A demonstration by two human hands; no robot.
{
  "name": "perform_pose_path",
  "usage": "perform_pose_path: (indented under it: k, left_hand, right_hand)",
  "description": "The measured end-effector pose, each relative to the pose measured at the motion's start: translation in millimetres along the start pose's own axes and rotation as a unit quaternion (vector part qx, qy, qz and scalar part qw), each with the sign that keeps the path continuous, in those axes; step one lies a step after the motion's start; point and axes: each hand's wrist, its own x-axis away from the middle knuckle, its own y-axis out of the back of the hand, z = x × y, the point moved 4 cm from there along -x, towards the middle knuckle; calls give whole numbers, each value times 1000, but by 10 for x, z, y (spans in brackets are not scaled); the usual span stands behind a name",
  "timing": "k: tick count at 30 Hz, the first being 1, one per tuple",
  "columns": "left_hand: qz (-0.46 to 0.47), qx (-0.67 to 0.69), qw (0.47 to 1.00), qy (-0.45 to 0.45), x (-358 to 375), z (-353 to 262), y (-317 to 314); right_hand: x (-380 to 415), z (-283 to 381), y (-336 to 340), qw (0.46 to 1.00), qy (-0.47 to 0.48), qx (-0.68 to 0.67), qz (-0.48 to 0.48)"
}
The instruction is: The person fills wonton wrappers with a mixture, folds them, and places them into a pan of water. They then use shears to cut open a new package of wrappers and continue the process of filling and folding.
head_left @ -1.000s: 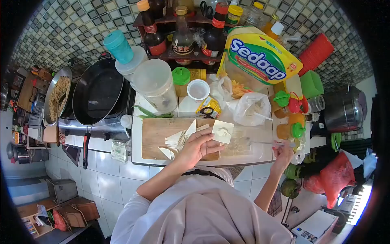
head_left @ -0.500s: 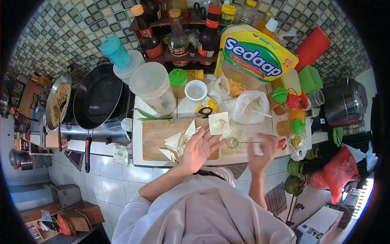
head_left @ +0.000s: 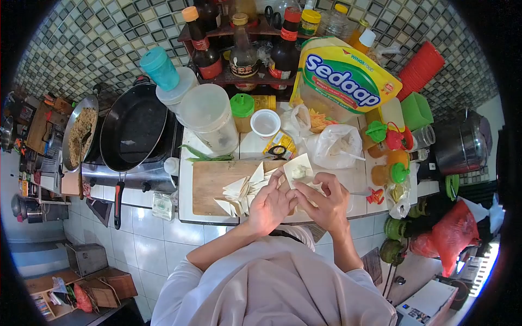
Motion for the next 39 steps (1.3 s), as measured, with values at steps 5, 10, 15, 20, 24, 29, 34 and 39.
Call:
perform_pose_path:
  k: [5,10,15,20,24,29,34,39]
  left_hand:
    - [11,37,999,4,13,74,78]
    - [16,40,999,-4,12,87,117]
    - [3,56,998,-13,23,89,143]
    - [7,87,996,-5,29,74,123]
    - [-46,54,997,-9,12,42,42]
    - [0,65,998,4,13,41,51]
    - [-14,46,999,14,12,28,37]
    - [2,37,999,16,13,37,57]
  right_hand:
    - [-19,24,21,1000,8,11,3]
    - [-39,39,32,1000,16,-3,5]
    - [-47,36,24,1000,18,-12,4]
    - [-37,26,34,999,29,-15,6]
    - [-10,-27,27,999,44,-21,5]
    - [3,-49,26,999,52,-16,1]
    - [14,-95,32,998,64,-10,-7]
    - [28,-106,22,997,75,-3,-8]
